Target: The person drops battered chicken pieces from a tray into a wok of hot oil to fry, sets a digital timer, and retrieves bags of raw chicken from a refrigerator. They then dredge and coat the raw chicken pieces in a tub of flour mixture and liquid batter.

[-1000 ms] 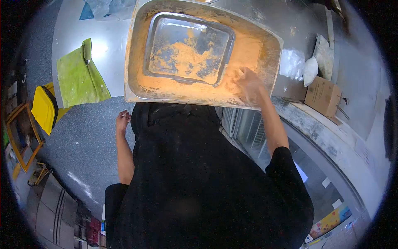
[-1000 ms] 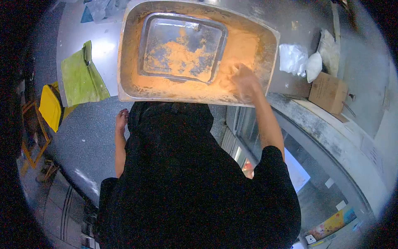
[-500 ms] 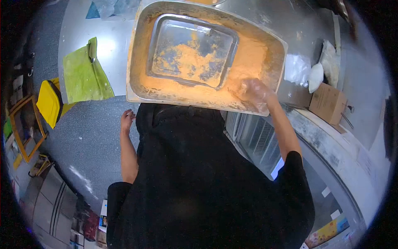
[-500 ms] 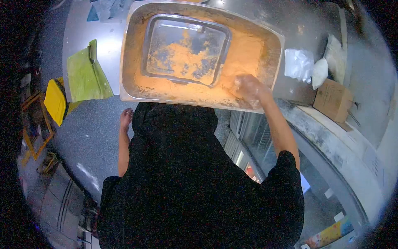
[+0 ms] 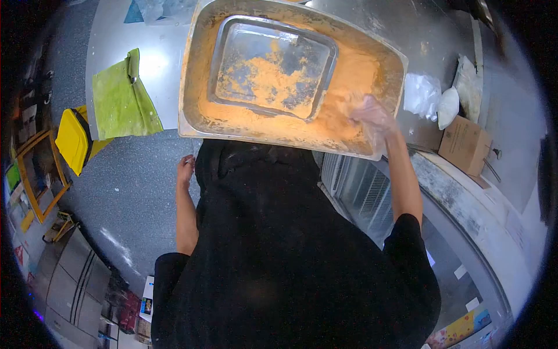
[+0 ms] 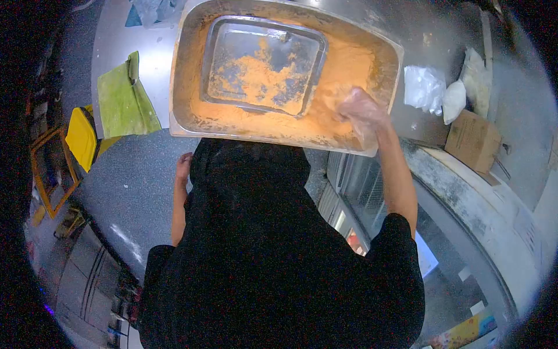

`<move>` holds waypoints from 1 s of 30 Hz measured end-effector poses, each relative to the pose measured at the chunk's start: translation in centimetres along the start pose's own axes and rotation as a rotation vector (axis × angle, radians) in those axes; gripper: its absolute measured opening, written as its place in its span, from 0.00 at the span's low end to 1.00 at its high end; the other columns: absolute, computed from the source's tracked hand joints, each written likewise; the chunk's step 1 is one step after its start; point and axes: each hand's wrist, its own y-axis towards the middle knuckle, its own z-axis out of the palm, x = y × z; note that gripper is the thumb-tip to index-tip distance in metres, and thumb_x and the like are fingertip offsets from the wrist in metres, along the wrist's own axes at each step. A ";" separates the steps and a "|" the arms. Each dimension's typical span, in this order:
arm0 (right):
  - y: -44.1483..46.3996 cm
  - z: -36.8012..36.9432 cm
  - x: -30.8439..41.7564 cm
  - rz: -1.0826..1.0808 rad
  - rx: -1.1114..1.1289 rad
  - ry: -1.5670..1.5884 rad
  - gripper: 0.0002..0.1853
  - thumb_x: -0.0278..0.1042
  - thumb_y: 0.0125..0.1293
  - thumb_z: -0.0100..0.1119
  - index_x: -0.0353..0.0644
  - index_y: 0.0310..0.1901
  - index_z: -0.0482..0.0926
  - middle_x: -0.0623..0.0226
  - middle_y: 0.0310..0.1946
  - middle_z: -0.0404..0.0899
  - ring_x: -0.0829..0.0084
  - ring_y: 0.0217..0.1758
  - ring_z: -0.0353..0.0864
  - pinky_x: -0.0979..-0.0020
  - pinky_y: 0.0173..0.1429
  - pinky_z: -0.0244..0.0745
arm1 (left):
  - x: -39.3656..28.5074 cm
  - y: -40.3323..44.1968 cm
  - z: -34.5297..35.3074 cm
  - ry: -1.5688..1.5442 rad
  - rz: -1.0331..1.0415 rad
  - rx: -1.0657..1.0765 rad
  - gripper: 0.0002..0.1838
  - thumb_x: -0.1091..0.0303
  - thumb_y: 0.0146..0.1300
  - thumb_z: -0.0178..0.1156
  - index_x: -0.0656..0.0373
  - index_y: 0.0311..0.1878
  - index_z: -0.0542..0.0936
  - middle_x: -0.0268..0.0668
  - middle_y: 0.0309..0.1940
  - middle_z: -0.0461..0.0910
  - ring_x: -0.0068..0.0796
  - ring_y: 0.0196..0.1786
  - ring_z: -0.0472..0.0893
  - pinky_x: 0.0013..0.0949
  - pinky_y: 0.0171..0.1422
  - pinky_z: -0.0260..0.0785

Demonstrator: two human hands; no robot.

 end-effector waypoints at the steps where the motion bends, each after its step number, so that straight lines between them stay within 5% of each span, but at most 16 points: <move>1: -0.5 2.5 2.4 -0.119 -0.042 0.150 0.19 0.30 0.58 0.60 0.39 0.53 0.74 0.61 0.37 0.78 0.75 0.40 0.78 0.69 0.47 0.76 | -0.1 -0.1 0.0 0.022 -0.002 0.002 0.16 0.65 0.63 0.55 0.58 0.52 0.76 0.32 0.33 0.80 0.22 0.32 0.76 0.28 0.34 0.65; 4: 0.4 2.9 3.0 -0.255 -0.057 0.234 0.21 0.36 0.59 0.62 0.37 0.53 0.75 0.61 0.40 0.78 0.72 0.42 0.79 0.68 0.49 0.76 | 1.2 1.2 -0.5 -0.042 0.041 0.024 0.16 0.64 0.64 0.54 0.57 0.53 0.76 0.32 0.33 0.80 0.24 0.34 0.78 0.28 0.35 0.66; 6: 1.3 2.6 2.6 -0.198 -0.164 -0.245 0.23 0.40 0.59 0.63 0.36 0.53 0.74 0.58 0.43 0.77 0.66 0.45 0.79 0.67 0.50 0.76 | 1.9 2.0 -0.9 -0.050 0.009 0.019 0.16 0.64 0.64 0.53 0.58 0.53 0.76 0.33 0.35 0.81 0.24 0.36 0.79 0.28 0.36 0.67; 8: 1.8 3.1 3.0 -0.039 -0.404 -1.140 0.26 0.43 0.59 0.63 0.34 0.53 0.73 0.54 0.47 0.76 0.59 0.48 0.79 0.65 0.52 0.75 | 1.7 2.0 -0.9 -0.081 0.003 0.017 0.16 0.64 0.65 0.53 0.58 0.54 0.75 0.35 0.36 0.81 0.25 0.37 0.80 0.29 0.36 0.67; 10: 5.7 1.2 -6.1 -0.024 -0.420 -0.787 0.26 0.44 0.56 0.64 0.33 0.51 0.74 0.49 0.46 0.76 0.53 0.49 0.78 0.62 0.52 0.74 | 1.1 1.0 -0.7 -0.140 0.016 0.016 0.17 0.64 0.64 0.53 0.58 0.54 0.75 0.37 0.37 0.82 0.25 0.37 0.80 0.29 0.37 0.67; 12: 6.4 1.4 -8.2 -0.026 -0.435 -0.781 0.26 0.43 0.53 0.64 0.33 0.49 0.74 0.45 0.44 0.76 0.49 0.49 0.78 0.60 0.51 0.74 | 0.8 0.1 -0.5 -0.110 -0.020 0.002 0.17 0.65 0.64 0.53 0.59 0.54 0.75 0.37 0.37 0.82 0.25 0.37 0.80 0.28 0.37 0.67; 14: 4.5 4.7 -4.8 -0.056 -0.459 -1.119 0.24 0.40 0.51 0.63 0.33 0.46 0.74 0.43 0.42 0.76 0.49 0.47 0.77 0.58 0.49 0.73 | 1.5 -0.1 -0.2 -0.102 -0.039 0.010 0.17 0.66 0.63 0.54 0.58 0.54 0.75 0.37 0.36 0.82 0.24 0.37 0.80 0.28 0.36 0.66; 20: 5.4 3.7 -5.9 -0.191 -0.402 -1.128 0.16 0.33 0.51 0.59 0.34 0.41 0.74 0.45 0.37 0.73 0.47 0.44 0.77 0.59 0.47 0.73 | 1.7 -1.9 1.0 -0.028 -0.064 -0.001 0.17 0.66 0.62 0.55 0.58 0.54 0.75 0.36 0.37 0.82 0.24 0.36 0.79 0.28 0.36 0.65; 25: 9.8 -3.9 -16.7 -0.039 -0.393 -0.007 0.11 0.36 0.57 0.61 0.41 0.38 0.75 0.60 0.33 0.72 0.60 0.40 0.75 0.64 0.46 0.73 | 2.5 -2.9 2.1 -0.092 -0.051 -0.032 0.17 0.65 0.62 0.55 0.58 0.53 0.76 0.37 0.36 0.82 0.26 0.37 0.79 0.30 0.38 0.66; 27: 8.0 -2.9 -16.5 -0.134 -0.427 -0.215 0.09 0.36 0.60 0.60 0.42 0.39 0.75 0.66 0.31 0.71 0.65 0.38 0.74 0.65 0.45 0.73 | 4.0 -2.5 2.6 -0.104 -0.059 -0.030 0.17 0.66 0.62 0.55 0.57 0.53 0.76 0.37 0.36 0.82 0.26 0.37 0.79 0.30 0.38 0.66; 29: 5.5 -0.8 -11.2 -0.362 -0.348 -1.118 0.10 0.35 0.62 0.59 0.43 0.42 0.75 0.70 0.29 0.70 0.71 0.36 0.74 0.66 0.45 0.74 | 4.4 -2.6 3.1 -0.127 -0.067 -0.039 0.16 0.67 0.62 0.54 0.58 0.53 0.76 0.37 0.37 0.82 0.27 0.38 0.79 0.29 0.38 0.66; 30: 4.4 0.0 -8.8 -0.287 -0.342 -1.072 0.13 0.37 0.61 0.60 0.41 0.45 0.74 0.64 0.36 0.72 0.66 0.38 0.76 0.66 0.45 0.74 | 4.1 -2.9 3.5 -0.143 -0.073 -0.048 0.16 0.67 0.62 0.54 0.58 0.53 0.76 0.38 0.37 0.81 0.27 0.38 0.79 0.29 0.39 0.67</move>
